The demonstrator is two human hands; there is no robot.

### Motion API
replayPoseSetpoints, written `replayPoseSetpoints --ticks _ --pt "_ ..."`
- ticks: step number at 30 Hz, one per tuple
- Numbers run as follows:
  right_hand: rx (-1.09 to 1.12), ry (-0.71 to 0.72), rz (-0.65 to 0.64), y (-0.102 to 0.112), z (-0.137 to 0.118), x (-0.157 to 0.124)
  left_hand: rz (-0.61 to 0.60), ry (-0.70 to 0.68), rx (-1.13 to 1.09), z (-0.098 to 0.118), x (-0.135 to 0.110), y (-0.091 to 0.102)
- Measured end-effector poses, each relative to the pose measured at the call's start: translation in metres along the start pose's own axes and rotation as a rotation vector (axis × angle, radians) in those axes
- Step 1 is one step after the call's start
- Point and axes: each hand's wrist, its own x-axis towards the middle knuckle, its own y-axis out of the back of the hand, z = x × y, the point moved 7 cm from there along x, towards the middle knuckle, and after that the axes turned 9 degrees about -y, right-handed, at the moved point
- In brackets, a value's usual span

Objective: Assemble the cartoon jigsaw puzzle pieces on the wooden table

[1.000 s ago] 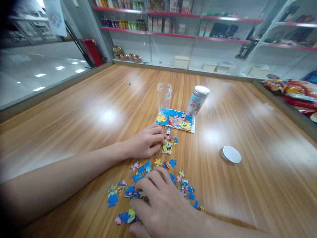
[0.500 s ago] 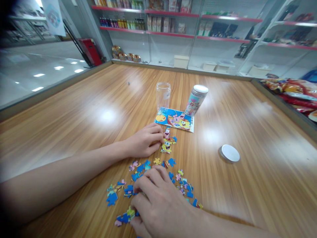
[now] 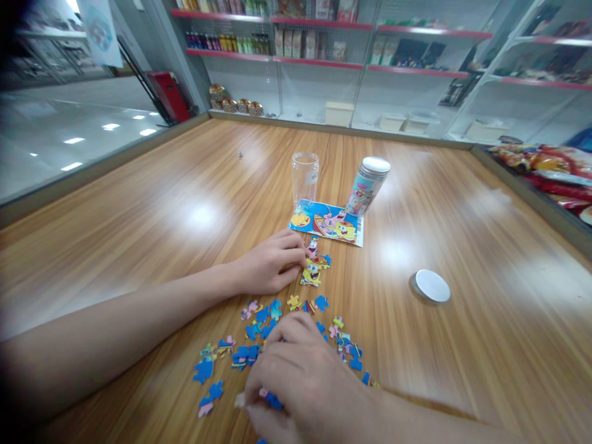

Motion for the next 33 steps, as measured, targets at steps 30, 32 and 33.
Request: replayPoseSetpoints --ticks 30,32,33 --pt "-0.186 -0.54 0.352 0.075 0.128 0.005 -0.022 0.043 -0.062 -0.005 -0.008 -0.004" --pt "-0.248 -0.491 0.345 0.074 0.126 0.006 -0.024 0.042 -0.061 -0.005 -0.007 -0.004" --pt "-0.27 -0.475 0.339 0.074 0.125 0.006 -0.023 0.042 -0.061 -0.005 -0.007 -0.004"
